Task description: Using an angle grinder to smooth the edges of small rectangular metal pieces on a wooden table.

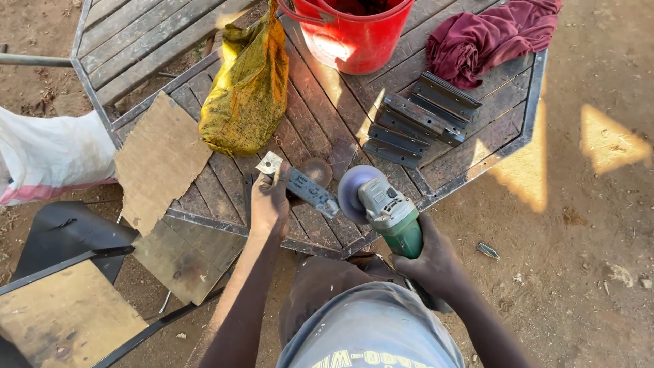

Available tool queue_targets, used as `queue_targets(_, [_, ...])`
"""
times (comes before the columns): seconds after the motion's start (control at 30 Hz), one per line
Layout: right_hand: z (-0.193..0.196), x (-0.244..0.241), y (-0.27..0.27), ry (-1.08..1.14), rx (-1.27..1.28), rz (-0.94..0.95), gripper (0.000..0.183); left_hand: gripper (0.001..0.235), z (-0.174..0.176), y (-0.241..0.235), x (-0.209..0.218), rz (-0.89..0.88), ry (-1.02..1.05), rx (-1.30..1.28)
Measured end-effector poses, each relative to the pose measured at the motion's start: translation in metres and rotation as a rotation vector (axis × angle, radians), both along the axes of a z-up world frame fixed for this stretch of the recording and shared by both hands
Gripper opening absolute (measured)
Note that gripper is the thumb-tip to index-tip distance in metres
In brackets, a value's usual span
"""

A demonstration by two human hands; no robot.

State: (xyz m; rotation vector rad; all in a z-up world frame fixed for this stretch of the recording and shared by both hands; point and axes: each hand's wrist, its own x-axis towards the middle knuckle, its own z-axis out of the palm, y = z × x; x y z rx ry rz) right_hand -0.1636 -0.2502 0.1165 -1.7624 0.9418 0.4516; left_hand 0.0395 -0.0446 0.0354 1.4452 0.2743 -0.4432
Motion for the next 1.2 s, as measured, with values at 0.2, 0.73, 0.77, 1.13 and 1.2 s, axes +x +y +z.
queue_targets(0.2, [-0.003,-0.008,0.003,0.017,0.014,-0.031,0.088,0.03,-0.026,0.014,0.005,0.114,0.055,-0.081])
queue_targets(0.73, [0.003,-0.014,0.013,0.06,-0.14,0.195,0.079,0.017,0.006,0.0,-0.004,0.141,0.237,0.021])
queue_targets(0.77, [0.003,-0.014,0.013,0.063,-0.157,0.207,0.079,0.015,0.015,-0.004,-0.004,0.13,0.248,0.07])
queue_targets(1.13, [0.003,-0.024,0.014,-0.013,-0.002,-0.026,0.084,0.021,-0.028,0.023,-0.003,0.012,0.137,-0.242])
queue_targets(1.2, [-0.003,-0.028,0.013,-0.003,-0.003,0.059,0.077,0.038,-0.019,0.02,-0.009,0.012,0.121,-0.278])
